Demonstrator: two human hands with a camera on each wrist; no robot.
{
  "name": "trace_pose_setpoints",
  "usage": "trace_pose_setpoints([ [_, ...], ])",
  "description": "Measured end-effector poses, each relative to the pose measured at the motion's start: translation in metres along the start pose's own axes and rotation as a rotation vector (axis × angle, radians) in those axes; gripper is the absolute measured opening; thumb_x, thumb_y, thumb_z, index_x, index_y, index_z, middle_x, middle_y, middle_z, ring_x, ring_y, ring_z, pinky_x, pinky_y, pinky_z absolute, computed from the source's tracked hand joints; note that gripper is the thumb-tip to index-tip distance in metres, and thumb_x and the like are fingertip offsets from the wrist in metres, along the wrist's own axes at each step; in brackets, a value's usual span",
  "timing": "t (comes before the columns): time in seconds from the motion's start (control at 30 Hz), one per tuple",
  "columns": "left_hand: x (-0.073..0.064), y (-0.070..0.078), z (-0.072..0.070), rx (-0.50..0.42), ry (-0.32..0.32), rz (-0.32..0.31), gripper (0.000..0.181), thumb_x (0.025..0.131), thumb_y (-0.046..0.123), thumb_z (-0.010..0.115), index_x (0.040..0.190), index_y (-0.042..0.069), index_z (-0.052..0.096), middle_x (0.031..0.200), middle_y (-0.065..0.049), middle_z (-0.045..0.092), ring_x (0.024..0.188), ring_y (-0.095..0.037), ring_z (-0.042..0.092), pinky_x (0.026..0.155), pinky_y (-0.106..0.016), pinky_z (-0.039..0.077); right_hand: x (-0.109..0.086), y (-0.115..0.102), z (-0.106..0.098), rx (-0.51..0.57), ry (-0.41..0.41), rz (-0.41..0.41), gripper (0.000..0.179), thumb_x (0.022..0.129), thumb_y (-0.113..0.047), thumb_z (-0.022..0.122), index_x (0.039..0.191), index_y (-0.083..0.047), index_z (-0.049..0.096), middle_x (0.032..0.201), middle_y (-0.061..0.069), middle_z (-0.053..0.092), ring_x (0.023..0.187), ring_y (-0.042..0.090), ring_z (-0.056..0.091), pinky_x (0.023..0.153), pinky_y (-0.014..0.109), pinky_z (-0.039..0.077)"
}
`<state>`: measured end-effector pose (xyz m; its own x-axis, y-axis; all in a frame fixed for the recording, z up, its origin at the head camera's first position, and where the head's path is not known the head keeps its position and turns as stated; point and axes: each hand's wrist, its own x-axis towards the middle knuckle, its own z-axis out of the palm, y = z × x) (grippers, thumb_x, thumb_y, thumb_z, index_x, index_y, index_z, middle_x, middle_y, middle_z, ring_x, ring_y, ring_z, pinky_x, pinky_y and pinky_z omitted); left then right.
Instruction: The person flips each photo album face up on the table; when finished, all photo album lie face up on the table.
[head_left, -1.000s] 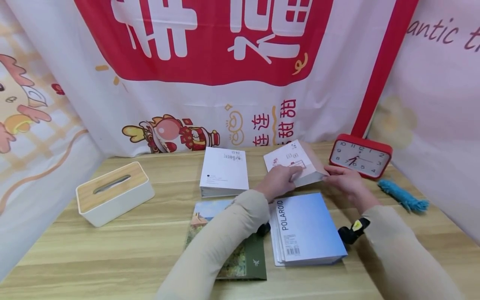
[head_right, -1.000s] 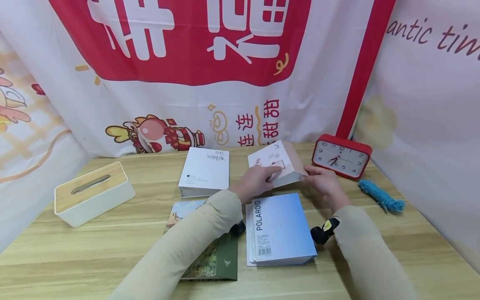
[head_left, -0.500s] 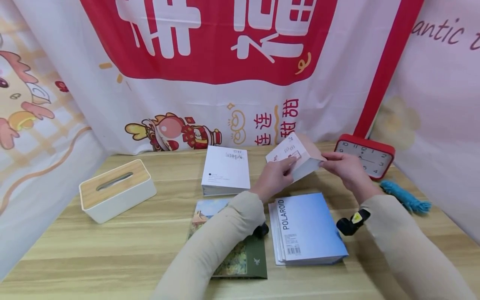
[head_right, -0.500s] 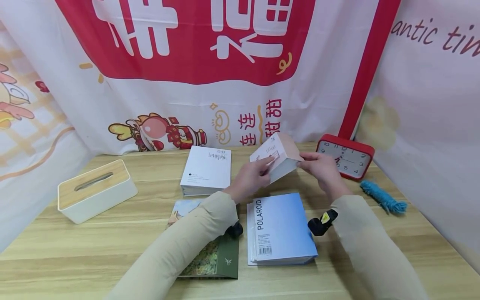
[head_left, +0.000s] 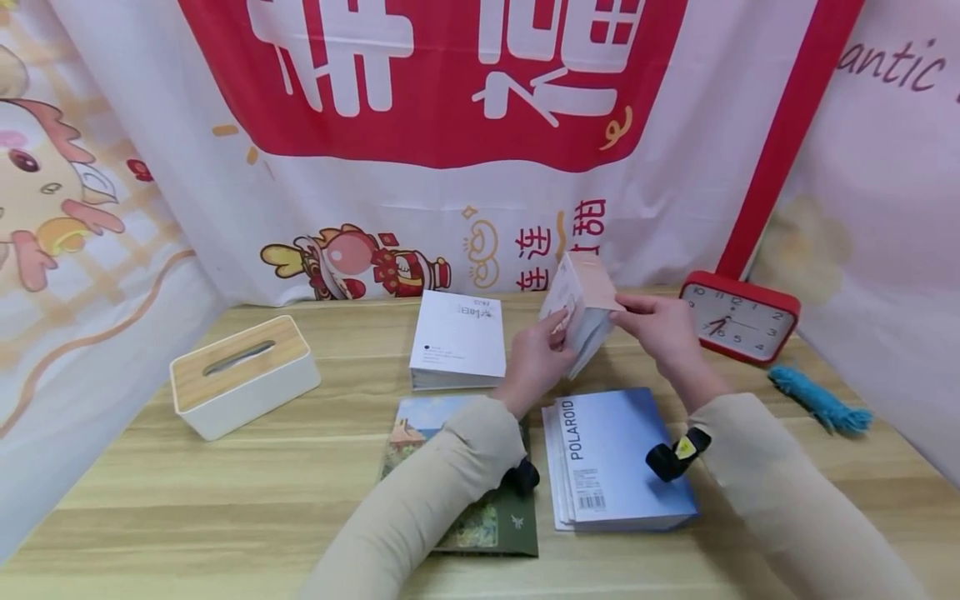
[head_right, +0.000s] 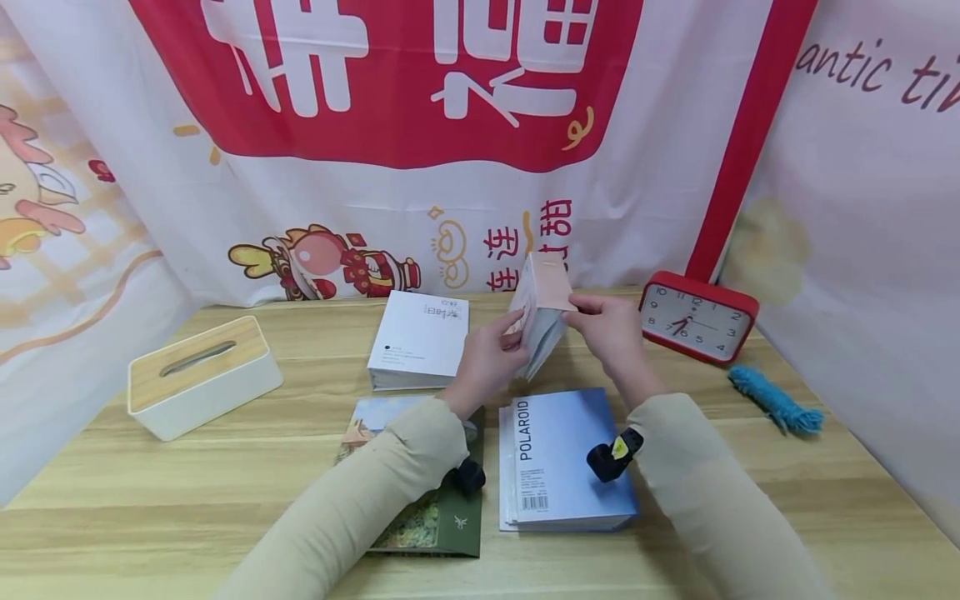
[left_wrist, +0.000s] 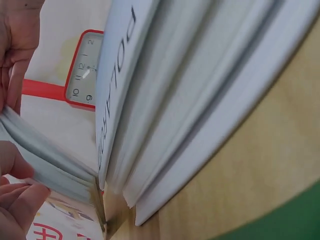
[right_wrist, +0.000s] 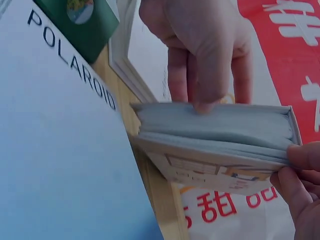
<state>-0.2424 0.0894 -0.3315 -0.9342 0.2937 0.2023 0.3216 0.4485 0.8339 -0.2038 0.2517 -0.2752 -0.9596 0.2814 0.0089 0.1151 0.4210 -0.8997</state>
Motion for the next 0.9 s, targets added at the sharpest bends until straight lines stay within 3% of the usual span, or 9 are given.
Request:
trace_pose_setpoints([
  [0.33, -0.008, -0.005, -0.002, -0.115, 0.059, -0.015, 0.066, 0.076, -0.008, 0.063, 0.136, 0.017, 0.047, 0.136, -0.008, 0.050, 0.108, -0.020, 0.061, 0.083, -0.026, 0.052, -0.008, -0.001, 0.028, -0.017, 0.037, -0.075, 0.039, 0.088, -0.018, 0.061, 0.127, -0.010, 0.057, 0.126, 0.011, 0.059, 0.113, 0.024, 0.057, 0.092, 0.039, 0.049],
  [0.43, -0.010, -0.009, -0.002, -0.152, 0.069, -0.058, 0.067, 0.076, -0.009, 0.063, 0.136, 0.018, 0.047, 0.135, -0.010, 0.051, 0.107, -0.021, 0.061, 0.083, -0.029, 0.053, -0.011, 0.000, 0.035, -0.014, 0.030, -0.095, 0.038, 0.088, -0.017, 0.061, 0.125, -0.009, 0.057, 0.124, 0.012, 0.060, 0.112, 0.025, 0.058, 0.091, 0.039, 0.050],
  [0.63, -0.012, -0.018, -0.002, -0.220, 0.067, -0.118, 0.069, 0.076, -0.009, 0.063, 0.136, 0.020, 0.046, 0.133, -0.012, 0.052, 0.106, -0.020, 0.062, 0.081, -0.029, 0.054, -0.013, 0.002, 0.044, 0.002, 0.029, -0.072, 0.038, 0.088, -0.019, 0.062, 0.125, -0.012, 0.058, 0.125, 0.009, 0.059, 0.112, 0.022, 0.058, 0.091, 0.036, 0.050],
  [0.9, -0.012, -0.019, -0.010, -0.240, 0.036, -0.144, 0.060, 0.080, 0.001, 0.063, 0.135, 0.020, 0.048, 0.127, -0.009, 0.058, 0.106, -0.018, 0.062, 0.083, -0.030, 0.053, -0.013, 0.003, 0.046, 0.063, 0.055, -0.083, 0.037, 0.087, -0.016, 0.063, 0.124, -0.010, 0.060, 0.123, 0.010, 0.061, 0.112, 0.022, 0.058, 0.092, 0.036, 0.049],
])
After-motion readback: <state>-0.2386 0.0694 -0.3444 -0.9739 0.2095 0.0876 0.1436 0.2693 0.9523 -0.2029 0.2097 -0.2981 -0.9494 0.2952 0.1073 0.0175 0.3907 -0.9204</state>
